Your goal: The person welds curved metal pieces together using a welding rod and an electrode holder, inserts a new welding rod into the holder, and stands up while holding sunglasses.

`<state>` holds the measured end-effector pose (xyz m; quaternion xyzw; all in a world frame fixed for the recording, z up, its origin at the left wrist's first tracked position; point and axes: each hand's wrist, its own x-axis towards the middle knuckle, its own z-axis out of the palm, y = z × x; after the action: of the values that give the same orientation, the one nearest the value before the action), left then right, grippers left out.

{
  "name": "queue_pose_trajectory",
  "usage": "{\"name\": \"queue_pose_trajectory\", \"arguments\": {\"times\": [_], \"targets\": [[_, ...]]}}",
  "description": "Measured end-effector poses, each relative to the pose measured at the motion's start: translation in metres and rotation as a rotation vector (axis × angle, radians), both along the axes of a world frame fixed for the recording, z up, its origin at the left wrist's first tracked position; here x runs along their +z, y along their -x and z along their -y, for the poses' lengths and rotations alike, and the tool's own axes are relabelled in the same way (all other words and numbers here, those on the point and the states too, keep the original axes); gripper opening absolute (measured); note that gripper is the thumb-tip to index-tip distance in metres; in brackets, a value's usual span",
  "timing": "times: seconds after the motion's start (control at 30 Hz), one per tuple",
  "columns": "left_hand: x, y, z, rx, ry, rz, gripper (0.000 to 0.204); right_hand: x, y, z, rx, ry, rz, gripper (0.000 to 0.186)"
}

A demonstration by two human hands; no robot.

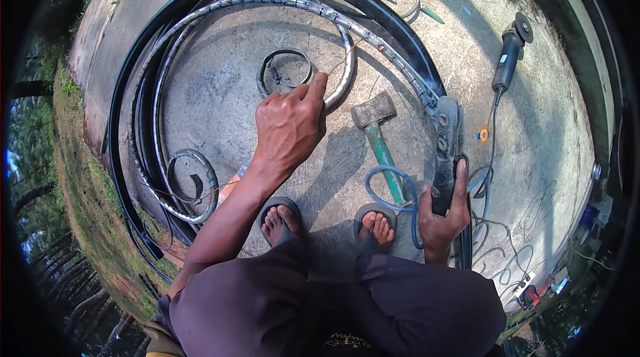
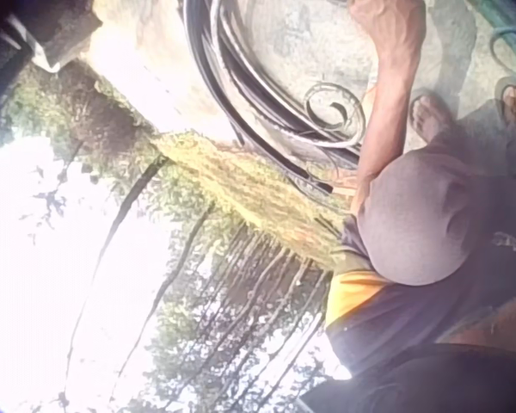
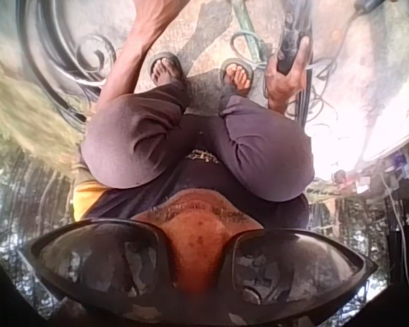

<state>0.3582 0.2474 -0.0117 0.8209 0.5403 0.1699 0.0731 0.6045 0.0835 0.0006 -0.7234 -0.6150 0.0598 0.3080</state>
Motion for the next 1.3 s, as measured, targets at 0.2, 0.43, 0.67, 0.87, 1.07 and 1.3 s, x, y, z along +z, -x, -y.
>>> {"name": "queue_pose_trajectory", "arguments": {"times": [0.2,0.43,0.67,0.87,1.07,1.3], "targets": [[-0.004,0.0,-0.002,0.004,0.01,-0.018,0.036,0.001,0.004,-0.008,-0.009,0.023,-0.011,0.075],[-0.004,-0.001,-0.003,-0.015,-0.021,-0.009,0.033,-0.001,0.004,-0.012,0.004,0.022,-0.014,0.074],[-0.01,-0.001,-0.004,0.017,0.036,-0.032,0.041,-0.003,0.004,-0.011,0.004,0.044,-0.015,0.075],[-0.012,-0.001,-0.005,0.01,0.021,-0.022,0.041,-0.003,0.004,-0.012,0.002,0.047,-0.014,0.074],[-0.005,0.004,-0.006,0.042,0.002,0.04,0.039,-0.002,0.006,-0.01,-0.024,-0.013,-0.04,0.073],[-0.009,0.007,-0.013,0.08,0.024,-0.028,0.039,0.001,0.012,-0.032,0.053,0.008,0.02,0.071]]}}
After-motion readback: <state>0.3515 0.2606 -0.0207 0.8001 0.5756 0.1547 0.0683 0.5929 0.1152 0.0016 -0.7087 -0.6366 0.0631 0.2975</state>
